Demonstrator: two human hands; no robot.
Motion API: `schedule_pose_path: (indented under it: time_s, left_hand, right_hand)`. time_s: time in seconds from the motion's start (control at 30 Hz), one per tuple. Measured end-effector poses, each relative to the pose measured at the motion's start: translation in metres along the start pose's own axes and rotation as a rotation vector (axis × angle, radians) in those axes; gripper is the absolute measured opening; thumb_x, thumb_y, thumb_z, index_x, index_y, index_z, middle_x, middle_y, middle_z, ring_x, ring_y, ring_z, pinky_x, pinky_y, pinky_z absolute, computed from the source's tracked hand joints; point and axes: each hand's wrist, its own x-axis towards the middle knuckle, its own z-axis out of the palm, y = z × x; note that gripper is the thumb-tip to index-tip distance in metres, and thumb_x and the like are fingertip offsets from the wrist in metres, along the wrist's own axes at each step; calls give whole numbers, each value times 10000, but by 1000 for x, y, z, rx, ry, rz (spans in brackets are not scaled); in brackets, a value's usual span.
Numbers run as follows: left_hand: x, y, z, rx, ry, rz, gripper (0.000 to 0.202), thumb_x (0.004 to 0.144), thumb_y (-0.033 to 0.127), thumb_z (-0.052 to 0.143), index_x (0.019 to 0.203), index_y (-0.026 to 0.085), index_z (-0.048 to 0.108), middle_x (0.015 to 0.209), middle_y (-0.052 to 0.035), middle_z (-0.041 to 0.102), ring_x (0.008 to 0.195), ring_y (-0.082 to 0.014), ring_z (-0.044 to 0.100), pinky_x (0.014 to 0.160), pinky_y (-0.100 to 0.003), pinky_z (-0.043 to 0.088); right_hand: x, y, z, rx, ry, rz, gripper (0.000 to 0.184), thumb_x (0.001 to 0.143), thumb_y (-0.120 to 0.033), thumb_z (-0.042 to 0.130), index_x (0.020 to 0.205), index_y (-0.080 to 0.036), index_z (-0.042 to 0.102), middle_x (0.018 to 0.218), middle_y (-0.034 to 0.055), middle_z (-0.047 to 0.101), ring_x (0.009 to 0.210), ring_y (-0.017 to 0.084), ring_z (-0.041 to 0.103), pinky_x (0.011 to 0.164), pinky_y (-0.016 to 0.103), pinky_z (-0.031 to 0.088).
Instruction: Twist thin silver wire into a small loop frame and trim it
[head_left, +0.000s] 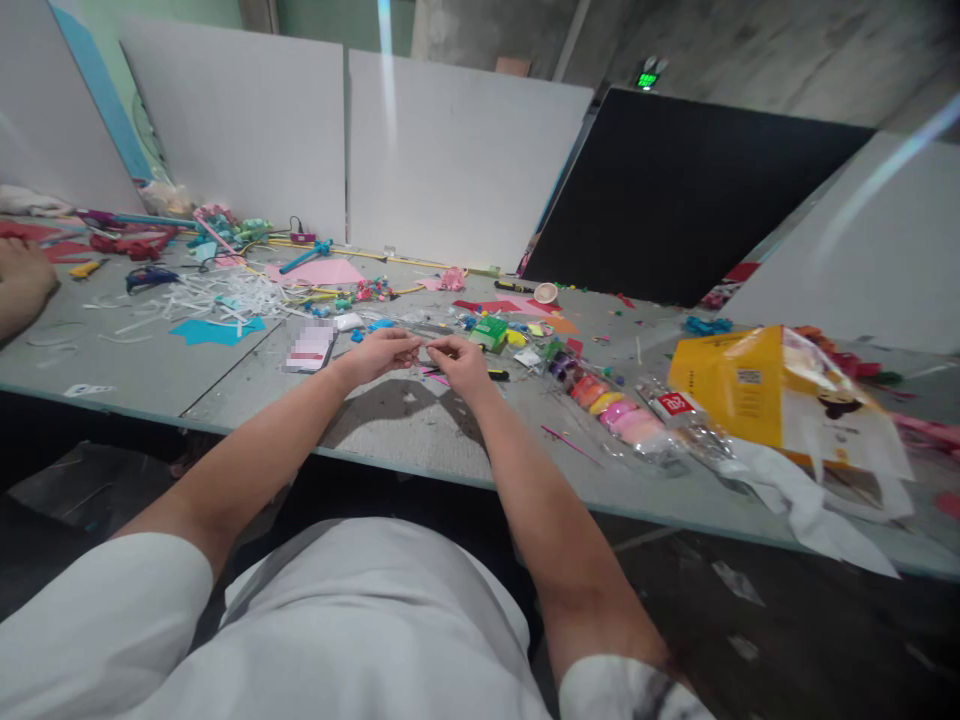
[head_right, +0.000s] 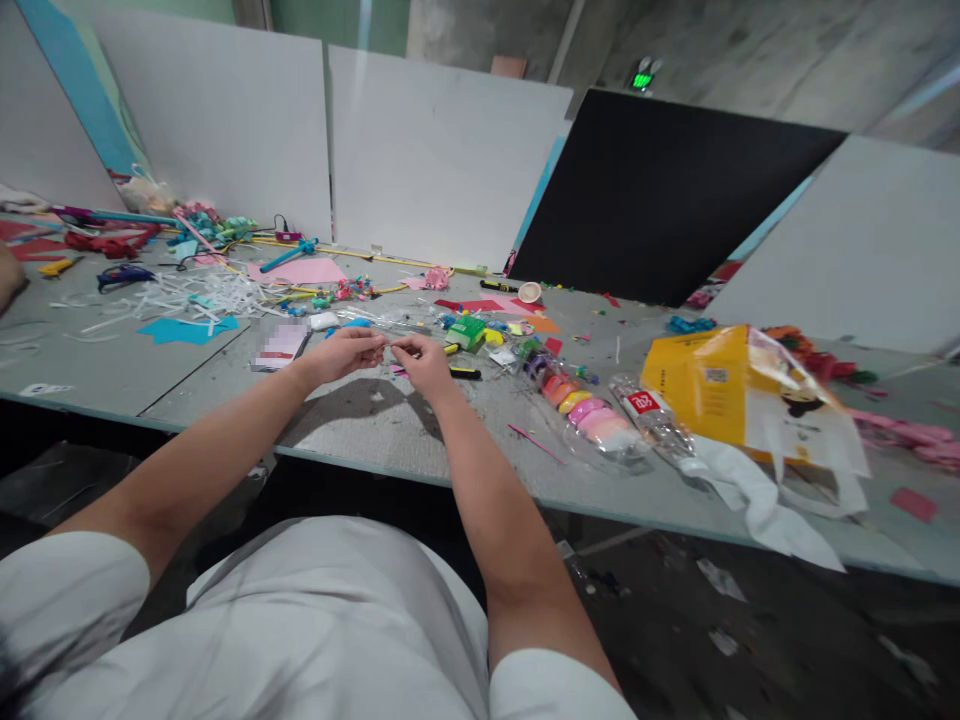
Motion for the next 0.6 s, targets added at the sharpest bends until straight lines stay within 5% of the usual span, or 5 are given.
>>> schedule_pose_path:
  time_s: [0.2,0.43,0.6]
  left_hand:
    - [1,-5,-1,-40,-41,-57,448,711,506,933,787,141,685,703,-5,623,689,-119,613,724,-296,544]
    - [0,-2,3,-87,-32,-76,439,724,476,932,794,154,641,789,-22,663,800,-138,678,844,-323,578]
    - [-2,-1,3,-35,-62,-159,451,733,537,901,766,158,660,761,-40,666,778,-176,684,769,-344,578]
  right_hand:
    - [-5,-3,0,-107,-18,-71,222,776,-448,770,848,-239,788,824,53,747,788,225,645,728,360,497]
    - [-7,2,2,-260,-30,-121,214,815,-347,668,953,-216,765,605,-30,619,591,169,522,659,321,433]
    - [-9,-1,1,-363,-112,-170,224,840,-259,577,934,-213,775,660,5,674,617,190,542,692,326,422]
